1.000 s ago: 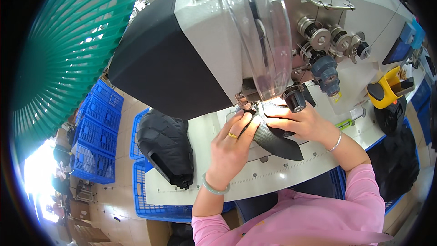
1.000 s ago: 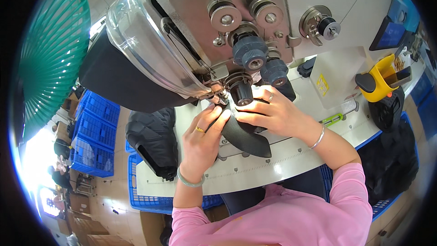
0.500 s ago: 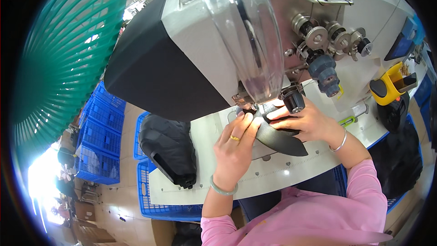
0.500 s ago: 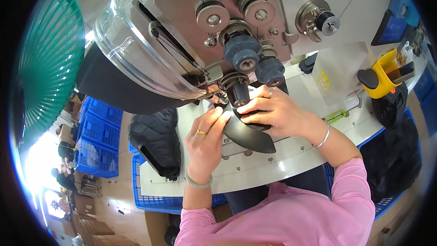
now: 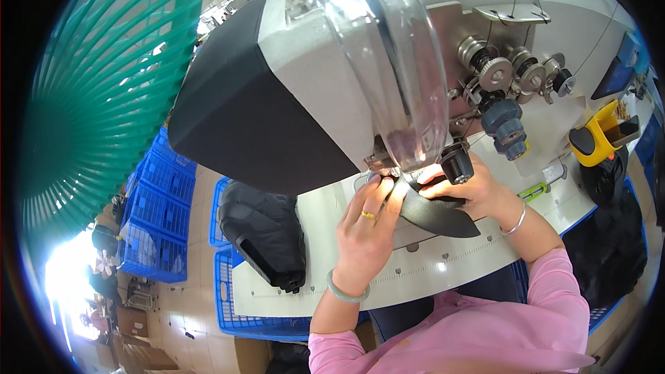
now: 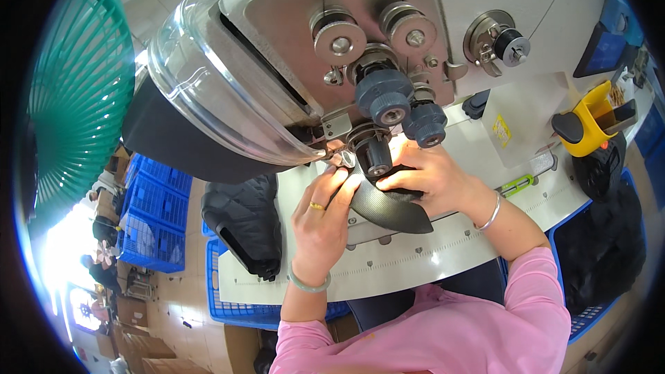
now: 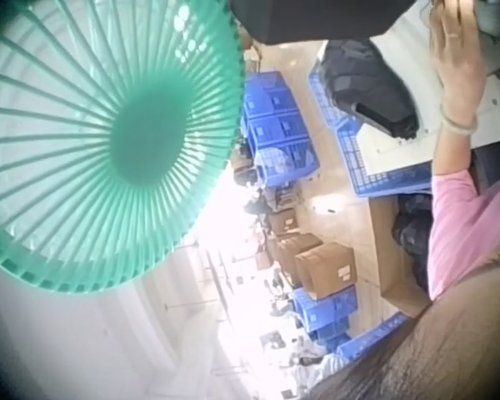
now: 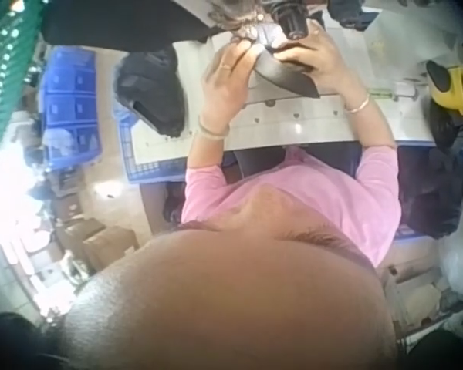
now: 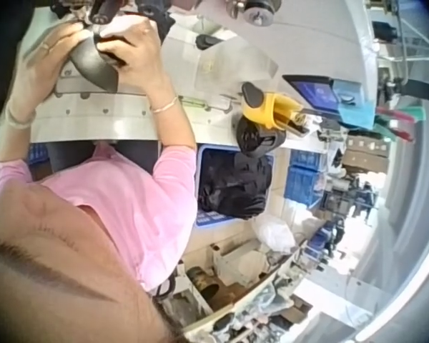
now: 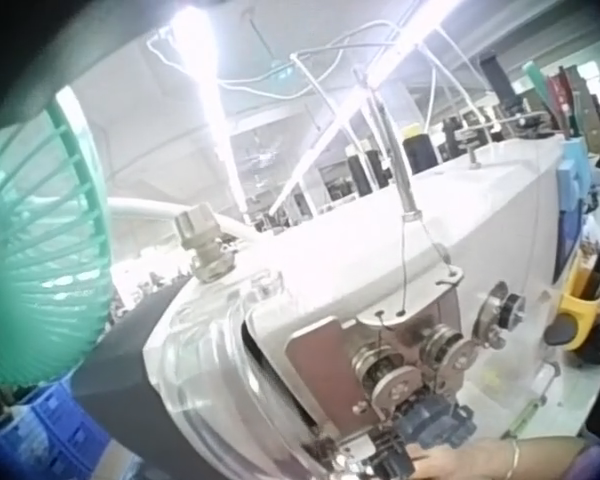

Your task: Stitching components of a black shoe upper together using an industrial sewing machine.

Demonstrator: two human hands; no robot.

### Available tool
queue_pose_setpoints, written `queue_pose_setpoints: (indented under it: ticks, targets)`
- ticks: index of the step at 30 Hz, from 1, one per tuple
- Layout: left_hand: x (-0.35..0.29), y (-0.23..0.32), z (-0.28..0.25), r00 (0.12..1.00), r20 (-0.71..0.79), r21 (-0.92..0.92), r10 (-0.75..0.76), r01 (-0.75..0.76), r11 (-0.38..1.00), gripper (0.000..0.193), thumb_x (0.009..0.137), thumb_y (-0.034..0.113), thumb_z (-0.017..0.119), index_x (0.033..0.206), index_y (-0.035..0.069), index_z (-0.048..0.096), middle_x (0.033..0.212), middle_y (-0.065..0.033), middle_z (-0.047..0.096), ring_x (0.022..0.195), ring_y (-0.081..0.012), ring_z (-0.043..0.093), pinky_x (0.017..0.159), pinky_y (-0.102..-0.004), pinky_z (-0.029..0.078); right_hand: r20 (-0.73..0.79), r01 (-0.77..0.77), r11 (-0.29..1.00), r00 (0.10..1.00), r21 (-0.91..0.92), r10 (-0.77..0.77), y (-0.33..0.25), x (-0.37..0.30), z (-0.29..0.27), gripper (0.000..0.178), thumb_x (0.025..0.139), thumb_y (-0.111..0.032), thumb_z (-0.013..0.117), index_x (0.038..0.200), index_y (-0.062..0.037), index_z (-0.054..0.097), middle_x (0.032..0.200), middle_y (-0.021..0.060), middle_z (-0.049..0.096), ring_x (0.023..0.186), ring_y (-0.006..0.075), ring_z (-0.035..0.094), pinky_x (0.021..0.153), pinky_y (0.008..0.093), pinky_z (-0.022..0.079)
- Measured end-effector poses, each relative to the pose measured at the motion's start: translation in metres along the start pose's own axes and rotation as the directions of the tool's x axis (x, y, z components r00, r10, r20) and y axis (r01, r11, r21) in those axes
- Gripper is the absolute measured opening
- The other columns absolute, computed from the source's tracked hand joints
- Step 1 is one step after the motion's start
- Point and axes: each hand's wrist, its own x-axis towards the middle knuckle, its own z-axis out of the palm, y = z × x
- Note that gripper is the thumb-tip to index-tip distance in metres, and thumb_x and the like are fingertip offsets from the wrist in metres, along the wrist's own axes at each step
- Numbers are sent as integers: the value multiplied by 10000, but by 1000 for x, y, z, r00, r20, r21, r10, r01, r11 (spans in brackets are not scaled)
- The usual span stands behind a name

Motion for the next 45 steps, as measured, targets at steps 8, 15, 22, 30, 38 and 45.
queue_pose_setpoints:
  ticks: [8,15,22,30,38,45]
  targets:
    - [8,-2,-3,997,76,21,-20,19,1000,382,680,-48,679,1051,41,685,1066,-79,589,999,-292,640,786,-370,563,-6,-15,1000,1000,3,15,2,4,1,364,637,-164,815,989,-119,730,924,75,617,799,269,611,712,364,509]
    - [9,-6,-6,998,-1,1,57,-57,998,311,690,-25,676,991,43,714,985,-76,664,861,-287,655,768,-381,548,60,-27,997,998,-66,31,-4,7,-3,426,630,-104,780,1047,-165,727,973,35,634,847,266,587,710,350,528]
    - [7,-3,-6,980,50,-214,-193,199,956,310,701,-32,690,1003,27,719,924,-100,693,821,-289,653,721,-357,526,216,-42,967,971,-250,98,-14,8,-11,339,665,-148,768,1003,-169,744,1074,32,707,930,257,665,813,392,466]
    - [3,8,-4,998,10,52,-68,68,996,335,713,-29,685,1034,63,701,1050,-59,650,886,-256,653,743,-342,549,135,-34,985,989,-169,58,-13,7,-6,403,641,-179,769,1040,-165,718,976,43,603,894,284,612,705,376,523]
    - [6,8,-5,994,67,89,-89,83,993,377,715,-36,678,1077,70,686,1048,-54,626,886,-243,645,721,-337,546,48,24,989,999,-145,-18,-7,9,-1,352,643,-193,777,985,-134,722,937,42,613,841,266,593,783,390,502]
    - [10,1,-8,999,24,64,42,-43,997,322,702,-42,686,1012,43,711,1001,-61,663,858,-251,680,730,-336,559,70,20,977,998,-214,-5,-13,12,-2,328,637,-175,774,958,-137,714,918,41,613,878,263,591,831,382,498]
